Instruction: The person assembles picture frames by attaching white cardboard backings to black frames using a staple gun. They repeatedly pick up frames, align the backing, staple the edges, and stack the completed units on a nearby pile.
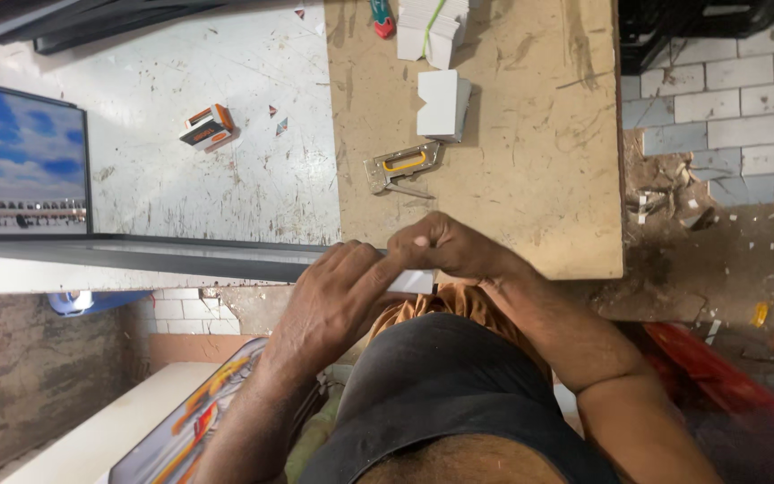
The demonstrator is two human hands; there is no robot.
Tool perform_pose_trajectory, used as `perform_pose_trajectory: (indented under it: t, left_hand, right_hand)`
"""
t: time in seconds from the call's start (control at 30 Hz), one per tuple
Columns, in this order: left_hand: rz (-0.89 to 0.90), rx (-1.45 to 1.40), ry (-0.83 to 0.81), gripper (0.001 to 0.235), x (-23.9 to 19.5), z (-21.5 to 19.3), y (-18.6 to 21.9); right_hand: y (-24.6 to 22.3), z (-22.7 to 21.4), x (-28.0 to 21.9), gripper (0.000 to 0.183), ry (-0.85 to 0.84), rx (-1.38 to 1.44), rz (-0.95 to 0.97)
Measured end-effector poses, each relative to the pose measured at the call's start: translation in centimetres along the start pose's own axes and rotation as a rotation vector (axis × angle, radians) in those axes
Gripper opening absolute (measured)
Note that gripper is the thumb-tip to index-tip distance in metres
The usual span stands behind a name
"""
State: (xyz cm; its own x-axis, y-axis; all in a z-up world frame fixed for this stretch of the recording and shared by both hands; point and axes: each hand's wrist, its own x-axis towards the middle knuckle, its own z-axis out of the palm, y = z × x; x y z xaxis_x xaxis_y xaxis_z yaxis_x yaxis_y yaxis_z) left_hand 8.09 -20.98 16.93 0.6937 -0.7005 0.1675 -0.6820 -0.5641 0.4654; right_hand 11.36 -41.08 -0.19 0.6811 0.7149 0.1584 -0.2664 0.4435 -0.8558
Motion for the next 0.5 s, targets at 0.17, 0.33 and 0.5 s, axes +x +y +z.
perform_pose_trajectory:
  t: [0.17, 0.33, 0.5]
  left_hand:
    - [-0.07, 0.049, -0.009, 0.044, -0.8, 0.1, 1.3]
    - [-0.229, 0.096, 0.04, 0.03, -1.7, 1.2, 3.1]
    - [-0.322, 0.095, 0.122, 0.032, -2.6, 2.1, 4.3]
  right_hand:
    - [2.1, -0.2, 0.0, 0.051, -0.099, -0.028, 0.026]
    - [6.6, -4.6, 3.7, 0.04, 0.242, -1.136, -0.065]
    - [10.9, -9.7, 6.9, 0.075, 0.261, -1.692, 0.011]
